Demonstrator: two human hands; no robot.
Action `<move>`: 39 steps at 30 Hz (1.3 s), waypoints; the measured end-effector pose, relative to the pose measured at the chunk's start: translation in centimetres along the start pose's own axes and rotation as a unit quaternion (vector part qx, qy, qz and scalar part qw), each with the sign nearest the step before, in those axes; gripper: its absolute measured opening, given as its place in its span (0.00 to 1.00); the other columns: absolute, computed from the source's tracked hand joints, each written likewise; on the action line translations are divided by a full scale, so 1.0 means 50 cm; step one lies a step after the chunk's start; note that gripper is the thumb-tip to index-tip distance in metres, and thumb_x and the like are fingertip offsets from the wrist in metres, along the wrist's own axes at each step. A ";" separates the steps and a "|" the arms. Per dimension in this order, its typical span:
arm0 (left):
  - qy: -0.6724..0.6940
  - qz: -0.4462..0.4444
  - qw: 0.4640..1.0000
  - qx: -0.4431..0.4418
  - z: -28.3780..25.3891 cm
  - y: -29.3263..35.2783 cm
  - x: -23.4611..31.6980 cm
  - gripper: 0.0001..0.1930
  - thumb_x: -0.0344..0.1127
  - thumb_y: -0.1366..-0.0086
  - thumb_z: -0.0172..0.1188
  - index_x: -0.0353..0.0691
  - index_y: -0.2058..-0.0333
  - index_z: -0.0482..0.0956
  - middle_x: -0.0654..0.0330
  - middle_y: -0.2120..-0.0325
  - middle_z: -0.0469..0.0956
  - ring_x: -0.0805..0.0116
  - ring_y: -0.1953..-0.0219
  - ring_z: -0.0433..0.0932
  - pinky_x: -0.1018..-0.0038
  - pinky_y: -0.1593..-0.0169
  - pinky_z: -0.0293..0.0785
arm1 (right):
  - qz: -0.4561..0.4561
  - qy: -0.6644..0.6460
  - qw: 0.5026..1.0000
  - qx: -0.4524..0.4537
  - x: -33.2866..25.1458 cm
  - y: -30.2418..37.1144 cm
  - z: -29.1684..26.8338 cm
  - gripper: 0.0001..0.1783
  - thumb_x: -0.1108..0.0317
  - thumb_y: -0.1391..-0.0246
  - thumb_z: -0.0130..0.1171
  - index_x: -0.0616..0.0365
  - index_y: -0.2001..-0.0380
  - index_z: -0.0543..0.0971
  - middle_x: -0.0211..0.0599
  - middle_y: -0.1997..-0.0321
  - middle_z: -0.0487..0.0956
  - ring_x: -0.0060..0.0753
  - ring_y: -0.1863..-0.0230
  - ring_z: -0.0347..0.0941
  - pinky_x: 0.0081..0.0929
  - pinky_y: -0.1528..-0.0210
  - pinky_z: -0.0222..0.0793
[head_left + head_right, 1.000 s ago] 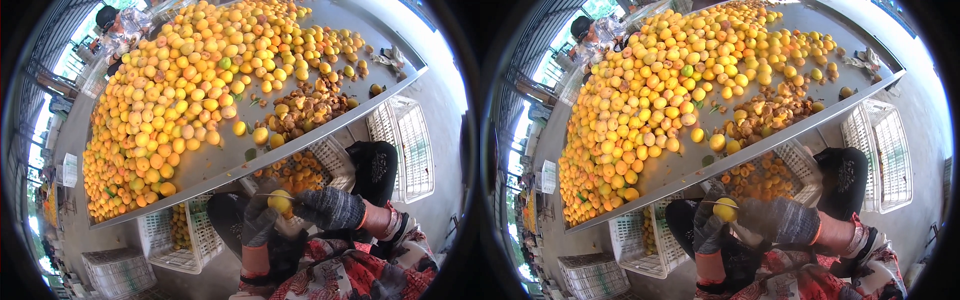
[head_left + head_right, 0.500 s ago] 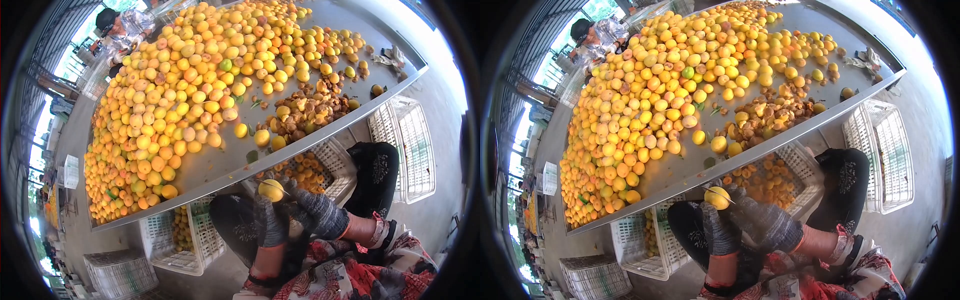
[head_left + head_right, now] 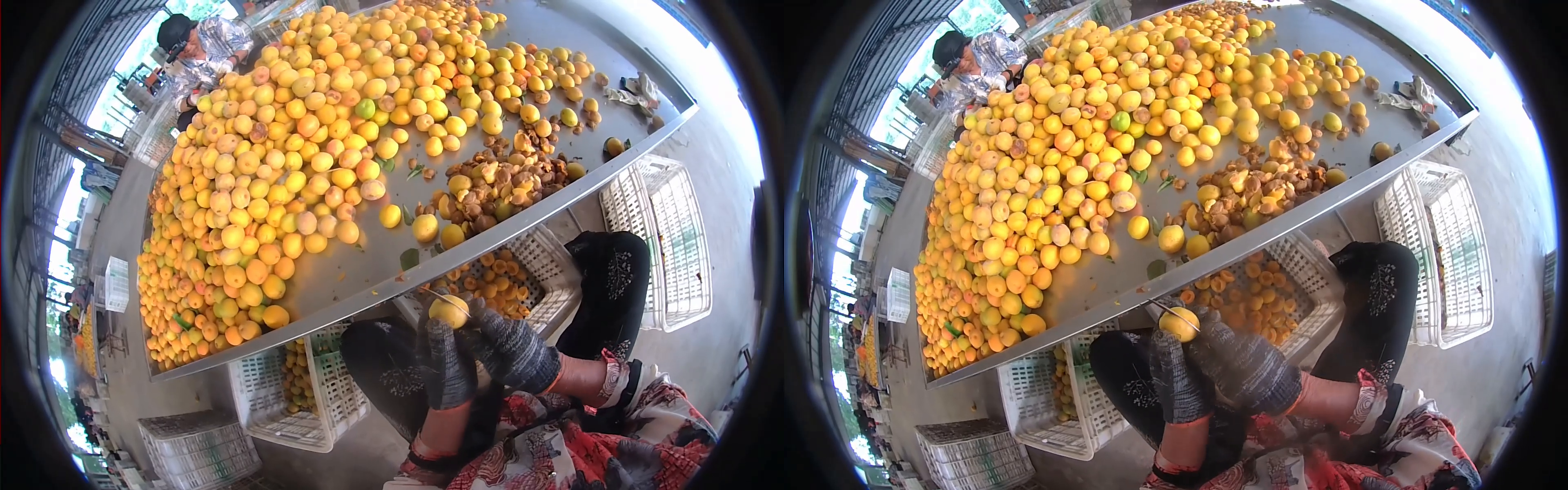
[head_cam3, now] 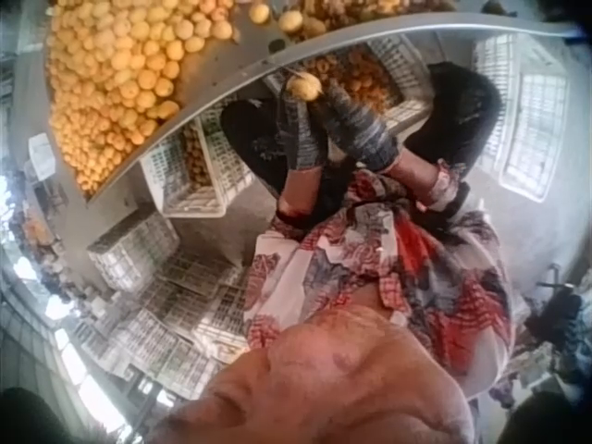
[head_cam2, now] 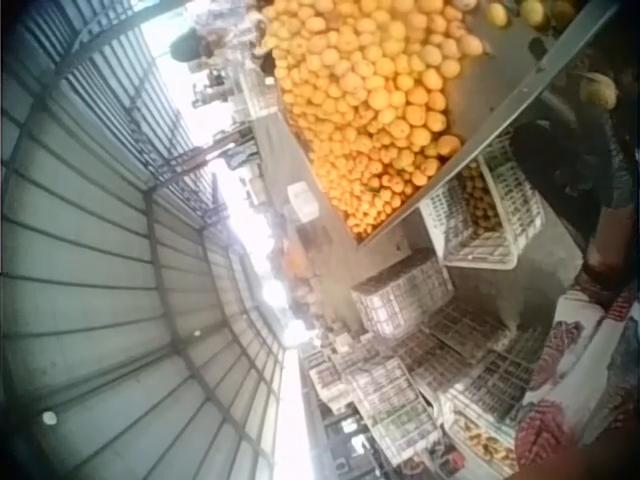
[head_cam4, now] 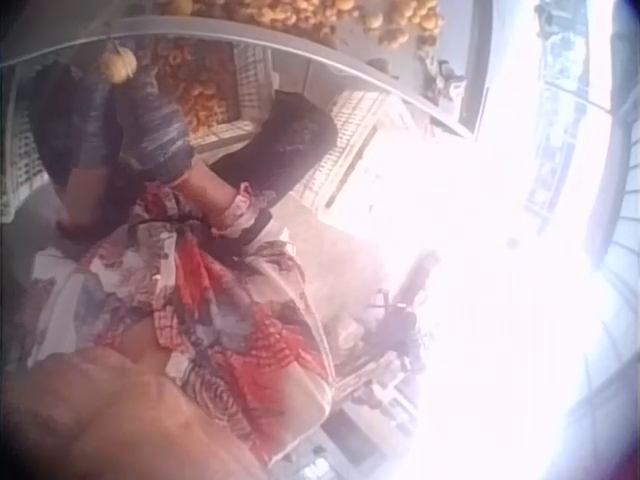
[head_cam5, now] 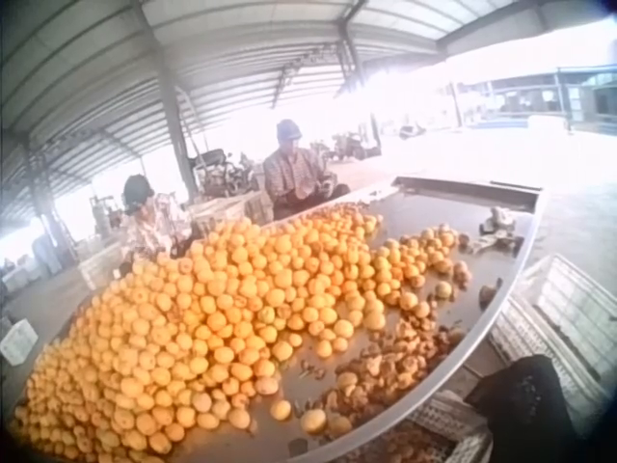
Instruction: The person picks up an apricot from a pile on a table, cuts it in half with a knife, and removes the pit. They place the pitted fruit into a basket and discard the pit into a separate pile on the table.
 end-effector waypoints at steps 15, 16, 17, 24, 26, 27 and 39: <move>0.151 -0.046 0.987 -0.019 0.041 -0.013 0.001 0.21 0.45 0.37 0.43 0.29 0.58 0.67 0.54 0.61 0.71 0.69 0.60 0.70 0.75 0.55 0.67 | -0.062 0.062 0.996 0.019 -0.018 -0.019 -0.001 0.23 0.74 0.52 0.52 0.67 0.52 0.62 0.50 0.63 0.73 0.45 0.63 0.73 0.31 0.64 0.68; 0.184 -0.076 0.979 -0.032 0.052 -0.012 -0.005 0.21 0.45 0.37 0.43 0.29 0.58 0.67 0.54 0.60 0.71 0.68 0.60 0.70 0.75 0.55 0.67 | -0.034 -0.001 0.999 -0.021 -0.007 -0.019 0.005 0.23 0.73 0.52 0.51 0.68 0.52 0.62 0.52 0.62 0.72 0.47 0.62 0.71 0.31 0.62 0.68; 0.217 -0.105 0.969 -0.045 0.060 -0.011 -0.012 0.22 0.45 0.37 0.43 0.29 0.58 0.67 0.54 0.60 0.71 0.68 0.60 0.71 0.75 0.55 0.68 | -0.033 -0.001 0.999 -0.020 -0.014 -0.022 -0.004 0.23 0.73 0.52 0.51 0.68 0.52 0.62 0.52 0.62 0.72 0.47 0.62 0.71 0.31 0.62 0.68; -0.061 -0.042 0.997 -0.026 -0.018 -0.033 -0.001 0.18 0.38 0.40 0.50 0.31 0.55 0.66 0.54 0.60 0.71 0.69 0.60 0.70 0.77 0.56 0.68 | -0.037 0.088 0.983 -0.155 0.007 -0.043 -0.008 0.23 0.73 0.52 0.52 0.65 0.51 0.63 0.50 0.62 0.73 0.45 0.63 0.72 0.31 0.63 0.69; -0.075 -0.039 0.996 -0.028 -0.016 -0.033 0.000 0.15 0.32 0.39 0.47 0.32 0.55 0.66 0.52 0.61 0.71 0.67 0.60 0.71 0.75 0.56 0.68 | -0.080 0.128 0.976 -0.157 0.005 -0.038 0.003 0.23 0.72 0.52 0.52 0.64 0.51 0.63 0.49 0.62 0.73 0.44 0.63 0.72 0.31 0.63 0.69; -0.074 -0.039 0.996 -0.029 -0.012 -0.032 -0.011 0.15 0.32 0.39 0.47 0.32 0.55 0.66 0.52 0.61 0.71 0.67 0.60 0.71 0.75 0.56 0.68 | -0.071 0.095 0.986 -0.115 0.005 -0.038 0.000 0.24 0.72 0.52 0.52 0.64 0.50 0.63 0.49 0.62 0.73 0.44 0.64 0.73 0.31 0.63 0.69; -0.029 -0.101 0.994 -0.006 -0.008 -0.036 -0.036 0.20 0.40 0.39 0.49 0.33 0.53 0.64 0.59 0.62 0.71 0.71 0.59 0.70 0.77 0.56 0.67 | -0.041 0.105 0.985 -0.129 0.031 -0.032 -0.008 0.24 0.72 0.52 0.52 0.64 0.50 0.62 0.48 0.65 0.73 0.46 0.66 0.73 0.32 0.66 0.69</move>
Point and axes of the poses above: each hand's wrist, its own y-axis away from the middle knuckle, its own z-axis out of the palm, x = y × z, the point moved 9 cm from there along -y, towards the middle knuckle
